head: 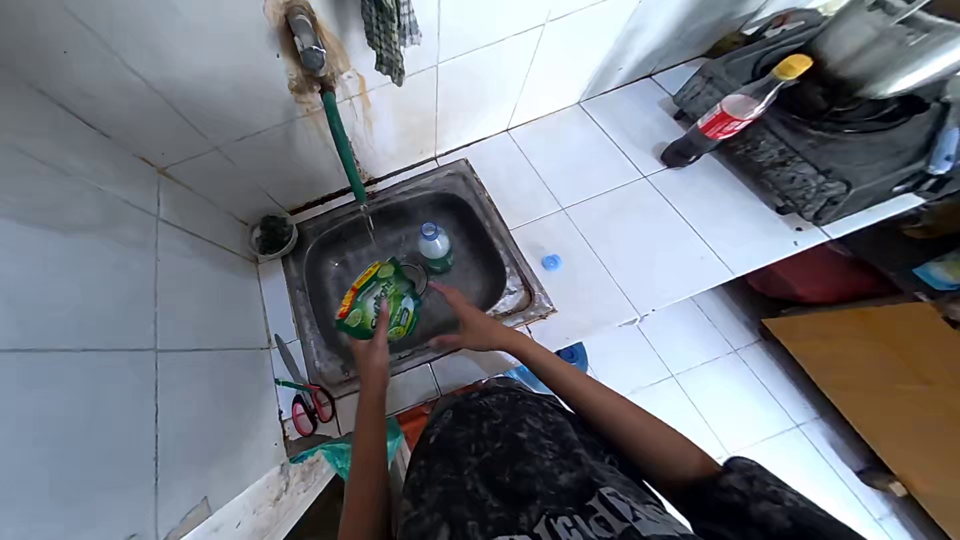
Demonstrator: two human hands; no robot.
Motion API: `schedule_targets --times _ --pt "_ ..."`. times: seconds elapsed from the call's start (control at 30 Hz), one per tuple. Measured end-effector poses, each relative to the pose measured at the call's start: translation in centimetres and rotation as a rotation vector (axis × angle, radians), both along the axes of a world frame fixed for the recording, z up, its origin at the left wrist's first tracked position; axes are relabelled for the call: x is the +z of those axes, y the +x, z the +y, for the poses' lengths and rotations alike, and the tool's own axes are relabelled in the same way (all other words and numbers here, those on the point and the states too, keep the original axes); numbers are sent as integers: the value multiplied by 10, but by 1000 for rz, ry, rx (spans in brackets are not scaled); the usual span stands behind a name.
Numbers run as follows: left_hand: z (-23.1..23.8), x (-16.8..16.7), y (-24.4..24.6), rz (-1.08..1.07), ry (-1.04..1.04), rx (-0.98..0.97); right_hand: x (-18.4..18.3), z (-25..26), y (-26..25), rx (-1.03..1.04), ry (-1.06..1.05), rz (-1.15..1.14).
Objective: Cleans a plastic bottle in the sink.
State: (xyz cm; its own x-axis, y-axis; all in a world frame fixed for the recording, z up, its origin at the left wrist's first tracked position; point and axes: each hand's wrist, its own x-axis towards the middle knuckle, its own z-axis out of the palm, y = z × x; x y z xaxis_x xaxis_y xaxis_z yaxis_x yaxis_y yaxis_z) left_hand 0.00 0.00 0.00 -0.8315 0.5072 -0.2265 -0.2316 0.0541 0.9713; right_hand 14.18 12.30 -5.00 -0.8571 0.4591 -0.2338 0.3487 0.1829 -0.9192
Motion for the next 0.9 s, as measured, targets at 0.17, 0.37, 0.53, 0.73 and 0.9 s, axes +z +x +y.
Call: schedule_targets --times 0.17,0.37,0.53,0.73,0.9 --pt "26 7 22 -4 14 -84 22 -18 -27 -265 -417 132" --pt "28 12 29 60 124 -220 17 -15 -40 -415 -560 386" --pt "17 13 9 708 199 -154 13 -13 -39 -462 -531 520" --pt "14 51 -6 1288 -131 19 12 -11 -39 -514 -435 573" --pt "21 59 -7 1288 -272 2 10 -14 -39 -519 -398 582"
